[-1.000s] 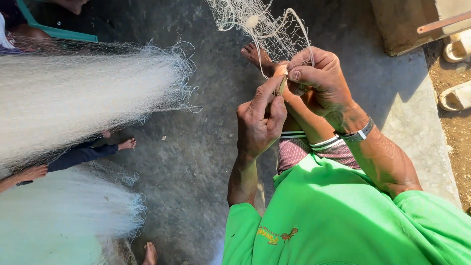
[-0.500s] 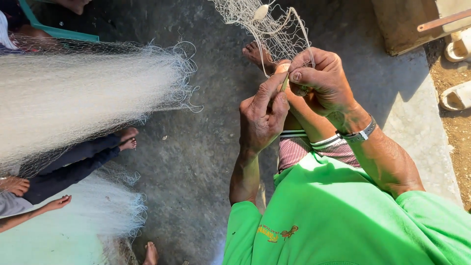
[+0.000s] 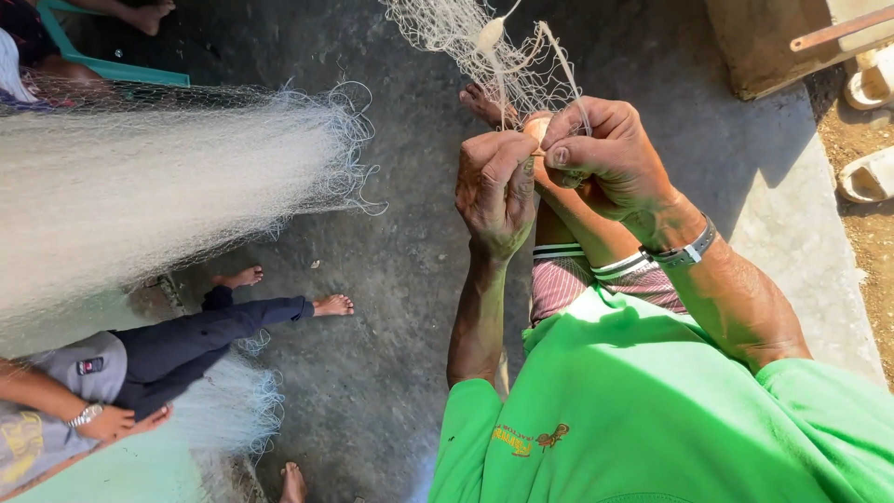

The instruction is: Repairing a fishing net by weaving and knotting using a wooden shuttle.

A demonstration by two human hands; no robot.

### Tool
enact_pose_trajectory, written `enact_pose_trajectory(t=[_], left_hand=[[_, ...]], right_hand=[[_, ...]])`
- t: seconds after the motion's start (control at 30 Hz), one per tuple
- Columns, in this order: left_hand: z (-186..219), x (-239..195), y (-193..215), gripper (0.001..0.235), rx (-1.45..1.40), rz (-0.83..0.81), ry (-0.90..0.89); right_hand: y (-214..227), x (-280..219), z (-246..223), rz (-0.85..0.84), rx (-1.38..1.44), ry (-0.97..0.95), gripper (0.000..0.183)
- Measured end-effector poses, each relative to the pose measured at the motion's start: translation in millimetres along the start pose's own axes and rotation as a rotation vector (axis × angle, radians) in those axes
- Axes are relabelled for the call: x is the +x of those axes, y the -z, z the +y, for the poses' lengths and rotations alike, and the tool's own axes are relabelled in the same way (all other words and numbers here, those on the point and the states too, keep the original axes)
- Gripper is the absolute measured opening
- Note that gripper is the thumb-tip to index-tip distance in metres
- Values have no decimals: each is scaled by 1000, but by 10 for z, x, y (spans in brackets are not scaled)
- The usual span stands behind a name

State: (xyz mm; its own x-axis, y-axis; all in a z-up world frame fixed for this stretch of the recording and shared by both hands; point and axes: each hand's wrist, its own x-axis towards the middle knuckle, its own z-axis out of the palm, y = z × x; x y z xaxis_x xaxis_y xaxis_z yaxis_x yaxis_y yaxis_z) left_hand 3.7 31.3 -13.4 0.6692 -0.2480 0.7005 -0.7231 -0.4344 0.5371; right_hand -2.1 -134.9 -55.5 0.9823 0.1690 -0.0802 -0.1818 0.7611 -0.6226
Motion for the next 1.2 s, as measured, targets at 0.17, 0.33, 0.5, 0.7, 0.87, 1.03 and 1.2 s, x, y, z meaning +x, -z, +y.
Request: enact_pose_trajectory(t=[0.17,0.33,0.5,0.7,0.87,1.03,1.2], left_hand=[[83,73,13,17,307,133,-189],[-52,-122,-35,21,198,96,-138],[-56,-107,34,20,-20,40,-89],[116,-91,141,20,-44,60,-80],[96,-193,28,9,-286,128,-71],[203,-65,66,13,-388,194,-78],[320,-159,200,10,-291,388,-79]], right_hand=[[55,-18,55,28,-151,158,13],[-24,-32,-45,20,-66,153,17],[-135,-48,-165,-18,-126,115,11],[-111,-132,-174,91,-270,162,10],[26,-72,-163,51,-169,116,10],[30,-98,-123,62,-207,105,7],[-27,-73,-136,107,-225,135,8]])
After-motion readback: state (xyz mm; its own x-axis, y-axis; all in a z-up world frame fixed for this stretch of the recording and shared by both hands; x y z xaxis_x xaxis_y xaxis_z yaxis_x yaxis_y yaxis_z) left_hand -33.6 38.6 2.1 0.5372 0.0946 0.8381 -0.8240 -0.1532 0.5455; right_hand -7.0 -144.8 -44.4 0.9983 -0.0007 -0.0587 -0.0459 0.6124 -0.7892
